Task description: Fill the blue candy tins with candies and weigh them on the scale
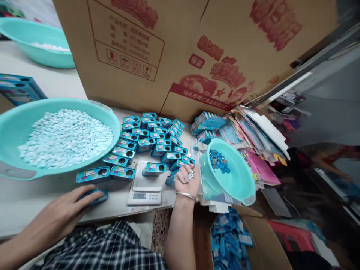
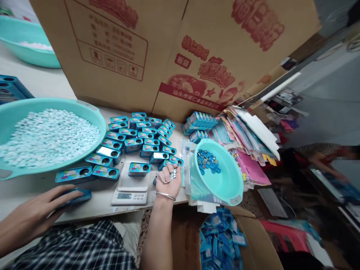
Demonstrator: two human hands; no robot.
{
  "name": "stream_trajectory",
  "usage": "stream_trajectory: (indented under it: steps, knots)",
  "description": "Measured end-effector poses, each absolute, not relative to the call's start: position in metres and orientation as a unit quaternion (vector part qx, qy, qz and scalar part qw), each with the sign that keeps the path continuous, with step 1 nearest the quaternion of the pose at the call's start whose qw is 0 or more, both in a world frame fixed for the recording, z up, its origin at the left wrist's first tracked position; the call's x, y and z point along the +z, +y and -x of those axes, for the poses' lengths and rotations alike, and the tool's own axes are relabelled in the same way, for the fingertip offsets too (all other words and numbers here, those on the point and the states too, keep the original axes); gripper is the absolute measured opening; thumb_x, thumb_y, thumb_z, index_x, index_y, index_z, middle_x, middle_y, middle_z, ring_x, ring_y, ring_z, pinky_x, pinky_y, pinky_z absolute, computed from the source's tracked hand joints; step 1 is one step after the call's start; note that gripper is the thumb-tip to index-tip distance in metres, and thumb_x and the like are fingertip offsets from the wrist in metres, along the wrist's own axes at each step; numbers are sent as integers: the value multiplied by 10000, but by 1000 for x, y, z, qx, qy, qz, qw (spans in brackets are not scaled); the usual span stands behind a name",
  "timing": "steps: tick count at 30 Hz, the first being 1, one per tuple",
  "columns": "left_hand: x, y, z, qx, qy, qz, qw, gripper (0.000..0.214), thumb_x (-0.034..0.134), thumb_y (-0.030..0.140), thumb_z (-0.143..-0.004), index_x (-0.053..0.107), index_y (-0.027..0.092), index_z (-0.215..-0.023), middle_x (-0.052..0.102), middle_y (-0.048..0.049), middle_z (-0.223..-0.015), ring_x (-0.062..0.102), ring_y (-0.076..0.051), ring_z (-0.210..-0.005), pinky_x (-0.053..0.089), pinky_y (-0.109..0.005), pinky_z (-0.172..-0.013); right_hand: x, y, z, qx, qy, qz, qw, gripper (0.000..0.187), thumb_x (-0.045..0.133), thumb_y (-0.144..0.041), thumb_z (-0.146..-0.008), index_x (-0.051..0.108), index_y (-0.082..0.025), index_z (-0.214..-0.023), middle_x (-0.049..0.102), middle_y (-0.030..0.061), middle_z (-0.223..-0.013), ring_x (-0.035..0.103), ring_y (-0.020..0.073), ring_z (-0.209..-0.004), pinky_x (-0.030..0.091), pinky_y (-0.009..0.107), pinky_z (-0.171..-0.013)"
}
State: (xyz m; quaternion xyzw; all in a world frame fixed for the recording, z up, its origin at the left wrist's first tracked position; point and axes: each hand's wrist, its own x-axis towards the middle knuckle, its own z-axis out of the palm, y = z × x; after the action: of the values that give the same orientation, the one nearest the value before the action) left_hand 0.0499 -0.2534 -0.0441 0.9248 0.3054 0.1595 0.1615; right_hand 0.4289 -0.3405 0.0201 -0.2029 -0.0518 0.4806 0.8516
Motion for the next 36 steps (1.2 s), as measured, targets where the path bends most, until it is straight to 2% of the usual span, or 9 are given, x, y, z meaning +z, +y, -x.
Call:
stream_trajectory:
  steps: [6,10,13,16,19,23,26,31,36]
  knots:
    - [-53,-254,-63,134,236,-958,90,564,446,148,-836,558,369,-1343,650,-75,-1263,669,-244,-1053,565,-336,-843,24,-331,-427,480,-66,217,847,117,541,-252,-906,516,-196,-807,411,-96,-608,254,31,-387,259,142,-353]
    - [-15,-256,-86,167,239,-949,122,579,514,338,-893,402,339,-1461,535,-63,-1419,599,-261,-1183,537,-354,-934,22,-326,-429,479,-55,223,847,126,553,-259,-893,506,-202,-791,423,-98,-595,289,35,-388,278,141,-357]
    - [18,-250,-129,184,255,-935,161,673,552,434,-896,311,269,-1502,478,-86,-1469,533,-271,-1264,493,-365,-1005,19,-321,-428,462,1,243,853,167,587,-266,-860,496,-204,-735,475,-85,-592,428,45,-450,389,143,-425]
    - [33,-236,-189,146,232,-946,173,698,610,390,-856,343,199,-1471,484,-133,-1459,491,-301,-1304,450,-420,-1050,18,-318,-426,418,46,294,858,190,582,-270,-853,506,-212,-689,562,-61,-620,573,79,-572,534,225,-580]
    - [28,-223,-239,84,216,-957,172,704,656,288,-775,402,130,-1412,486,-196,-1438,482,-341,-1306,429,-468,-1051,16,-320,-424,382,45,334,861,202,582,-284,-847,526,-221,-663,633,-47,-649,648,111,-659,583,331,-723]
    - [16,-215,-265,74,208,-949,223,466,545,126,-733,552,175,-1196,638,-111,-1181,622,-259,-1082,505,-374,-905,14,-326,-417,364,90,319,871,206,612,-333,-828,554,-227,-663,698,-29,-693,706,138,-773,573,394,-841]
    - [26,-214,-265,152,188,-943,229,426,519,91,-715,582,196,-1123,629,-67,-1072,607,-223,-1017,496,-331,-865,13,-323,-409,365,167,287,870,224,582,-354,-856,569,-224,-674,723,-10,-722,719,144,-816,569,385,-857]
    - [63,-217,-269,254,83,-961,77,394,472,71,-835,604,211,-1179,630,-76,-1038,555,-231,-983,436,-367,-853,10,-305,-393,422,249,258,832,239,538,-343,-894,580,-211,-699,722,3,-720,700,142,-740,577,322,-716]
    - [86,-218,-282,221,9,-974,-55,336,432,76,-907,635,203,-1142,629,-89,-972,543,-238,-943,412,-368,-788,9,-290,-384,453,254,246,818,243,524,-358,-908,608,-203,-741,687,-14,-665,666,142,-679,569,300,-659]
